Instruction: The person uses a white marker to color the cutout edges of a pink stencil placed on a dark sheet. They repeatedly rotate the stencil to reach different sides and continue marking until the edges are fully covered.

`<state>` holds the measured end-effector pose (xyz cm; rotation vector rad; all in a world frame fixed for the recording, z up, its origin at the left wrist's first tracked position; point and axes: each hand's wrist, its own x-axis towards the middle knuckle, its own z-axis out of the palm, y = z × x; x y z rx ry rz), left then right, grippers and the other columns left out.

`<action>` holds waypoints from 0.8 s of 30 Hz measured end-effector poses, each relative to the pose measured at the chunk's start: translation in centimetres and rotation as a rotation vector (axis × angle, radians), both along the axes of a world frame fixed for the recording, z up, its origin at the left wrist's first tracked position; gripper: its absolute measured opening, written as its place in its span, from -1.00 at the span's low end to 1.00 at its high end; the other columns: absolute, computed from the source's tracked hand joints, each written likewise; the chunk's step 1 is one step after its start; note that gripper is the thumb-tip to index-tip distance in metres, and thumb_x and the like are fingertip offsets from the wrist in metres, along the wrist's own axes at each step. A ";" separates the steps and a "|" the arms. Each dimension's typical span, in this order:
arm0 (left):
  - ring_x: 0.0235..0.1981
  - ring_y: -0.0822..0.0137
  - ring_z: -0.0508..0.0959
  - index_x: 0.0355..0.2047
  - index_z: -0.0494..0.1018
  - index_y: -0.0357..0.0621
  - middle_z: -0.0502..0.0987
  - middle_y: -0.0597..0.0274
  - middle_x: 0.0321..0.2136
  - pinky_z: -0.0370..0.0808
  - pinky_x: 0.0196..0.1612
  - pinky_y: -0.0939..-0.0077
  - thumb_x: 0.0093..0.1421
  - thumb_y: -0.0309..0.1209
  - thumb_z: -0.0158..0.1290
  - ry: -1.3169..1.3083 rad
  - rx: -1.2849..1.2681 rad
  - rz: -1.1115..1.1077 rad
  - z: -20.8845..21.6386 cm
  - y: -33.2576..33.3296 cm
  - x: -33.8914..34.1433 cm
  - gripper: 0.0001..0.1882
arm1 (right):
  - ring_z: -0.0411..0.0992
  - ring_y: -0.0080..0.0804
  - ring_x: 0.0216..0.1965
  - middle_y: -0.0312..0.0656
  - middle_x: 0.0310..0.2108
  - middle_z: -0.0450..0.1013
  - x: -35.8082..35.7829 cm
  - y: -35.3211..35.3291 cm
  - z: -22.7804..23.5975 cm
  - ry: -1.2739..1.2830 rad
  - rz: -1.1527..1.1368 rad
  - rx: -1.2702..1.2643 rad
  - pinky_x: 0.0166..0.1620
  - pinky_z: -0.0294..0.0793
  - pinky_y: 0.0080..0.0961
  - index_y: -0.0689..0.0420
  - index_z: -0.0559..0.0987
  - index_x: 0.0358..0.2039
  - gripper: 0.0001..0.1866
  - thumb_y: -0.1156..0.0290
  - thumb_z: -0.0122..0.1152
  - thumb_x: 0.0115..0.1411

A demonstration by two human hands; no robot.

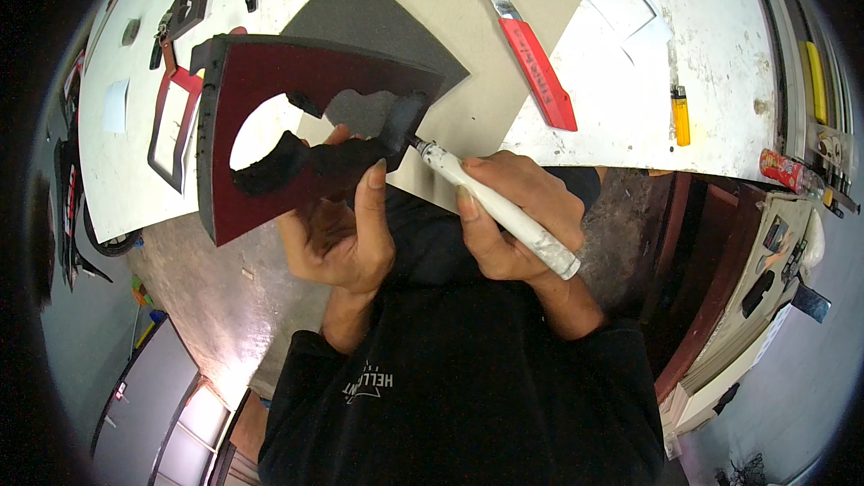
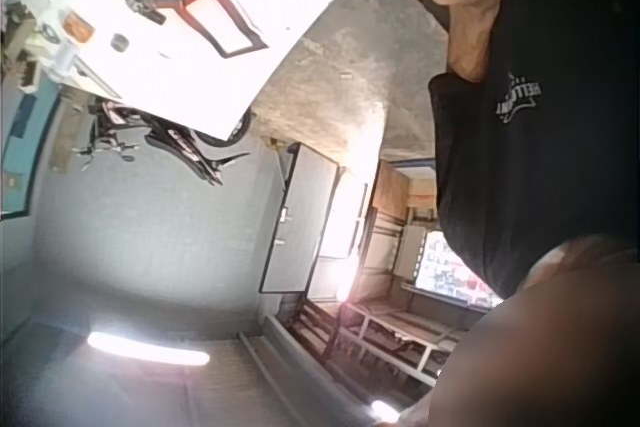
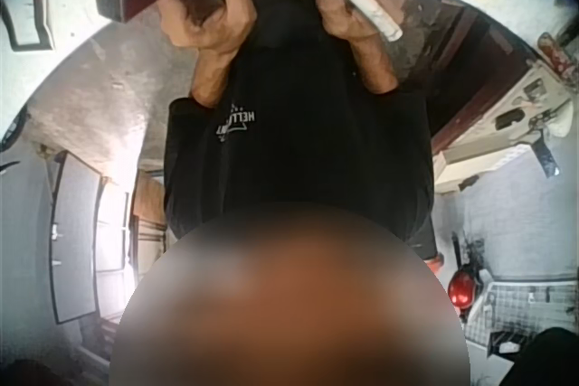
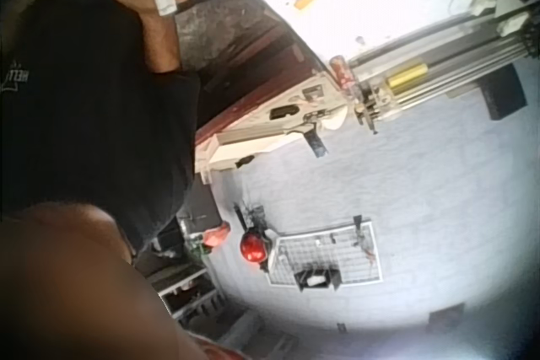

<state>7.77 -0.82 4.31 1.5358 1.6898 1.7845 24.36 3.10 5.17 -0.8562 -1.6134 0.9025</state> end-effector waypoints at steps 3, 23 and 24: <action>-0.12 0.04 0.61 0.07 0.22 -0.56 0.49 -0.45 -0.11 0.63 -0.11 0.41 0.11 -0.71 0.17 -0.015 -0.012 -0.004 0.1 0.0 0.0 -0.46 | 0.63 -0.18 -0.40 0.14 -0.40 0.59 0.1 -0.1 -0.1 0.003 0.038 -0.006 -0.31 0.62 -0.43 0.43 0.60 -0.27 -0.78 0.57 0.30 0.07; -0.07 0.16 0.59 0.10 0.25 -0.53 0.52 -0.26 -0.09 0.60 -0.10 0.48 0.15 -0.69 0.14 -0.492 -0.049 -0.026 0.8 0.4 1.0 -0.49 | 0.60 -0.17 -0.37 0.19 -0.33 0.58 0.8 1.1 -1.3 0.242 0.034 0.212 -0.30 0.60 -0.37 0.34 0.38 0.12 -0.57 0.38 0.11 0.31; -0.07 0.21 0.58 0.11 0.25 -0.51 0.52 -0.22 -0.07 0.57 -0.09 0.51 0.15 -0.71 0.14 -0.627 -0.090 -0.081 1.1 0.4 0.5 -0.48 | 0.59 -0.20 -0.37 0.22 -0.25 0.57 0.5 1.3 -1.5 0.193 0.033 0.262 -0.29 0.60 -0.36 0.20 0.27 0.21 -0.54 0.25 -0.03 0.39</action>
